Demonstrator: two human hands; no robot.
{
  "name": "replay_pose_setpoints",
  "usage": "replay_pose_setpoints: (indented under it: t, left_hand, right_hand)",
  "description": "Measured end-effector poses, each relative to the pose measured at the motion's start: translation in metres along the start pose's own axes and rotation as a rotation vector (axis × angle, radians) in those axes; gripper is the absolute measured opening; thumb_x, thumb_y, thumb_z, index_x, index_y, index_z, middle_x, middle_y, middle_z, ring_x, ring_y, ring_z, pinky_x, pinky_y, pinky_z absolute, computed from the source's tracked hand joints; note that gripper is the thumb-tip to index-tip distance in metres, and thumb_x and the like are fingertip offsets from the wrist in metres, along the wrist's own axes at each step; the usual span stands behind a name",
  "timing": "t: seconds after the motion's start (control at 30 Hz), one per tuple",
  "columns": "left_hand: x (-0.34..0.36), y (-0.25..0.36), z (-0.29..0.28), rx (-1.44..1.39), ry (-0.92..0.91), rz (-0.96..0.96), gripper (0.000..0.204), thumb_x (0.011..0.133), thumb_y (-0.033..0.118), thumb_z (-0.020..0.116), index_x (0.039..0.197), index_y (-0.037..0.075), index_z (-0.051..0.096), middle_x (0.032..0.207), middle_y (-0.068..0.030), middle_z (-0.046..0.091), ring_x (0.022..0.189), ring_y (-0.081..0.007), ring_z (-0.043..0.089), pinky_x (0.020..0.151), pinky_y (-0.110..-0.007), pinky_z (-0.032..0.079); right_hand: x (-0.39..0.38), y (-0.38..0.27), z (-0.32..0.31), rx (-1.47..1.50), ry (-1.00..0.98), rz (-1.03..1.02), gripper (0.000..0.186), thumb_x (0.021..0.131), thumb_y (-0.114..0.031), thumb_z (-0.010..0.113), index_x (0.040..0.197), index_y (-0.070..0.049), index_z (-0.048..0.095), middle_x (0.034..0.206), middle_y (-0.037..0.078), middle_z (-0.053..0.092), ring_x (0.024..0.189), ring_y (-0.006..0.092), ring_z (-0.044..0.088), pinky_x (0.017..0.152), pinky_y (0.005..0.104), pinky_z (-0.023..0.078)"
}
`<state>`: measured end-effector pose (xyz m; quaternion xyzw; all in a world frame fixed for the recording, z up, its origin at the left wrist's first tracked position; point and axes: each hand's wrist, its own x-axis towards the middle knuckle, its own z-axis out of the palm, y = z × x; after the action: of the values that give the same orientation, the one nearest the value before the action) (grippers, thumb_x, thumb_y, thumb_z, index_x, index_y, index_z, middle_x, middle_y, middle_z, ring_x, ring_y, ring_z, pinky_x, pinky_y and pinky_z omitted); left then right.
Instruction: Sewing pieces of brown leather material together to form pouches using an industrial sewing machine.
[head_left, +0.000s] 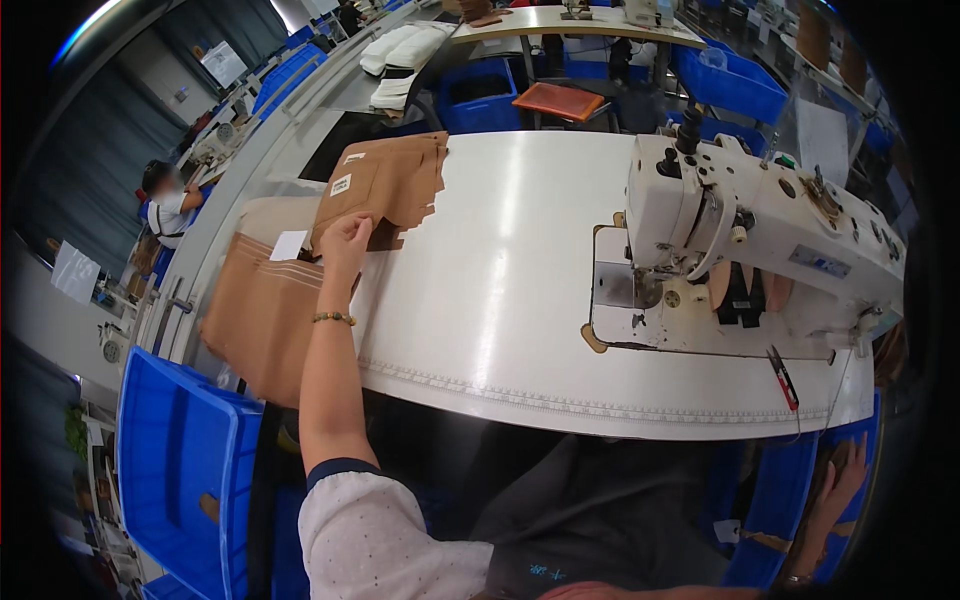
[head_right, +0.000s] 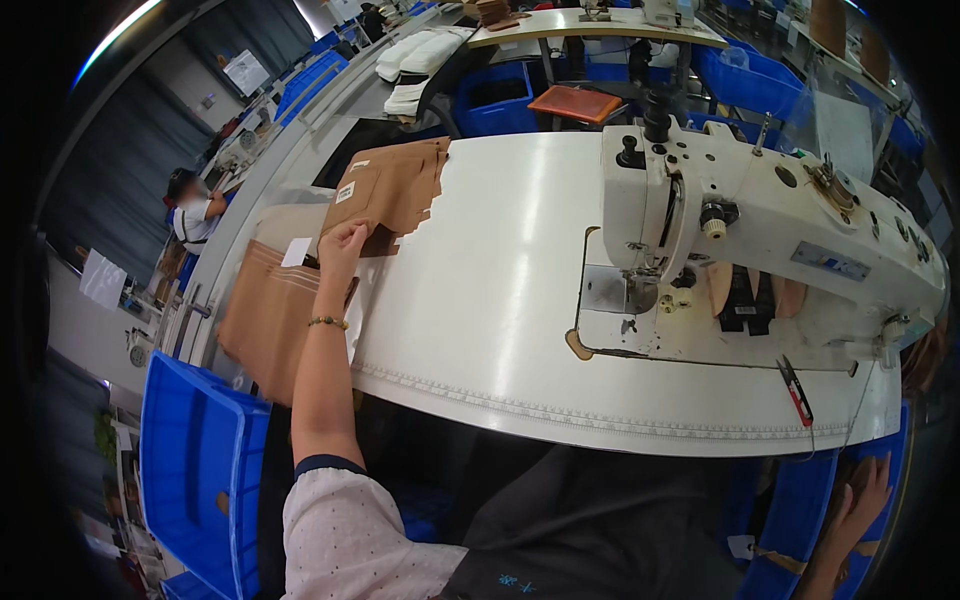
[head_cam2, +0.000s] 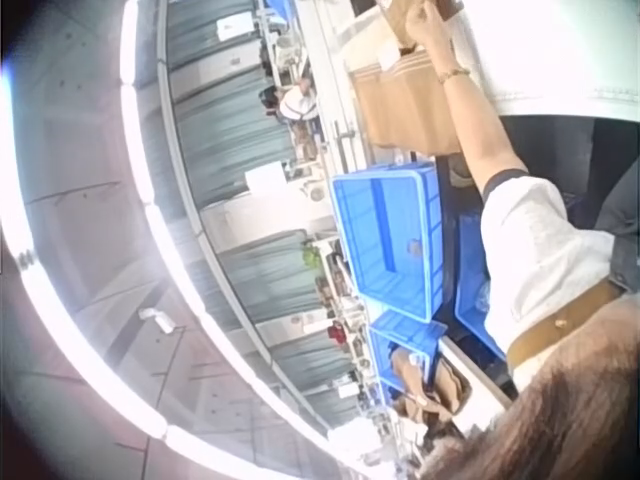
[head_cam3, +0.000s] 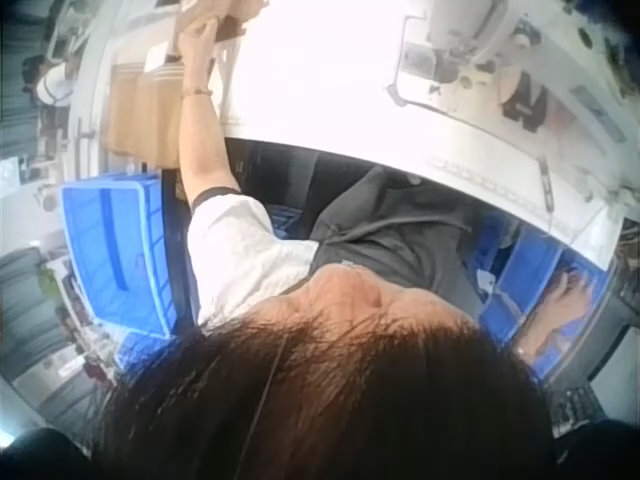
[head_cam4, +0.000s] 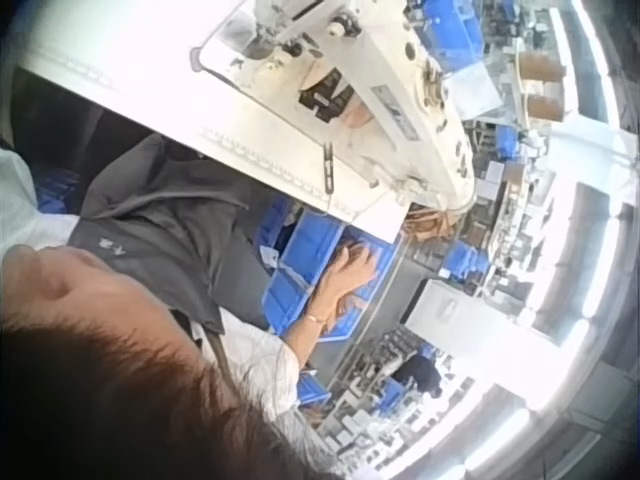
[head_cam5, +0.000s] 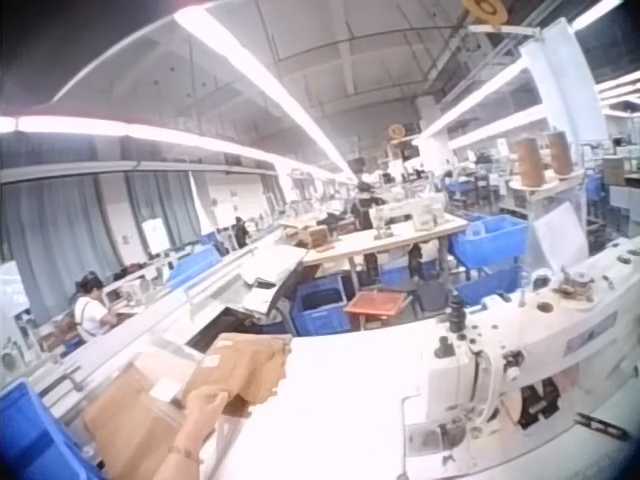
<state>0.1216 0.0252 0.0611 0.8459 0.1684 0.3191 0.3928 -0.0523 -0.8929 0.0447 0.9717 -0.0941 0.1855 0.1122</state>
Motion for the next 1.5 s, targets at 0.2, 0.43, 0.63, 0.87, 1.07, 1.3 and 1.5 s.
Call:
replay_pose_setpoints:
  t: [0.2, 0.43, 0.63, 0.87, 1.07, 1.3, 1.5]
  left_hand:
    - [-0.113, 0.107, 0.048, -0.302, -0.62, 0.171, 0.02, 0.096, 0.016, 0.066, 0.08, 0.003, 0.068, 0.13, -0.0114, 0.07, 0.141, -0.0326, 0.047, 0.12, -0.059, 0.016]
    - [-0.227, 0.161, 0.04, -0.531, -0.85, -0.112, 0.024, 0.102, 0.03, 0.061, 0.096, 0.013, 0.076, 0.143, -0.0073, 0.062, 0.148, -0.0259, 0.039, 0.118, -0.064, -0.008]
    - [-0.215, 0.167, 0.004, -0.41, -0.626, -0.094, 0.02, 0.1, 0.022, 0.065, 0.108, 0.007, 0.076, 0.129, -0.0097, 0.069, 0.125, -0.0272, 0.061, 0.11, -0.045, 0.04]
    - [-0.127, 0.024, -0.114, 0.645, -0.203, -0.011, 0.018, 0.093, 0.017, 0.071, 0.097, -0.001, 0.071, 0.09, -0.0134, 0.071, 0.081, -0.02, 0.065, 0.076, -0.033, 0.051]
    - [-0.114, -0.015, -0.154, 0.03, -0.282, -0.332, 0.014, 0.098, 0.013, 0.065, 0.088, 0.004, 0.063, 0.113, -0.0064, 0.065, 0.098, -0.0088, 0.056, 0.085, -0.025, 0.045]
    - [-0.1, 0.129, -0.038, -0.336, -0.716, 0.062, 0.018, 0.1, 0.012, 0.062, 0.084, 0.007, 0.054, 0.145, -0.0118, 0.052, 0.128, -0.0191, 0.047, 0.108, -0.035, 0.036]
    - [-0.146, 0.189, 0.093, 0.01, -0.962, 0.568, 0.025, 0.089, 0.027, 0.077, 0.091, 0.009, 0.06, 0.127, -0.0098, 0.065, 0.116, -0.0268, 0.056, 0.105, -0.042, 0.036]
  right_hand:
    - [0.03, -0.19, -0.074, 0.438, 0.117, -0.71, 0.037, 0.103, -0.032, 0.054, 0.124, -0.003, 0.061, 0.146, 0.021, 0.051, 0.135, 0.0401, 0.049, 0.116, 0.0648, 0.027]
    - [0.04, -0.387, -0.113, 0.895, 0.016, -1.064, 0.056, 0.089, -0.044, 0.069, 0.129, -0.005, 0.062, 0.144, 0.02, 0.052, 0.13, 0.0367, 0.054, 0.115, 0.0578, 0.033]
    - [0.036, -0.421, -0.098, 0.939, -0.109, -1.092, 0.052, 0.087, -0.043, 0.071, 0.12, -0.003, 0.066, 0.13, 0.019, 0.063, 0.121, 0.036, 0.059, 0.11, 0.0538, 0.039]
    - [0.047, -0.415, -0.071, 0.951, -0.16, -1.17, 0.044, 0.086, -0.035, 0.074, 0.114, -0.001, 0.068, 0.126, 0.019, 0.064, 0.119, 0.0359, 0.059, 0.106, 0.051, 0.043]
    - [0.042, -0.427, -0.082, 0.871, -0.111, -1.016, 0.063, 0.086, -0.035, 0.074, 0.137, -0.002, 0.057, 0.148, 0.023, 0.047, 0.138, 0.0395, 0.044, 0.115, 0.0557, 0.033]
    - [0.048, -0.429, -0.078, 0.82, -0.191, -0.973, 0.061, 0.089, -0.039, 0.071, 0.142, -0.012, 0.056, 0.154, 0.022, 0.041, 0.144, 0.0405, 0.037, 0.116, 0.0599, 0.029]
    - [0.043, -0.429, -0.076, 0.832, -0.114, -1.046, 0.046, 0.088, -0.036, 0.069, 0.125, -0.009, 0.067, 0.143, 0.02, 0.052, 0.141, 0.0397, 0.04, 0.113, 0.0596, 0.032]
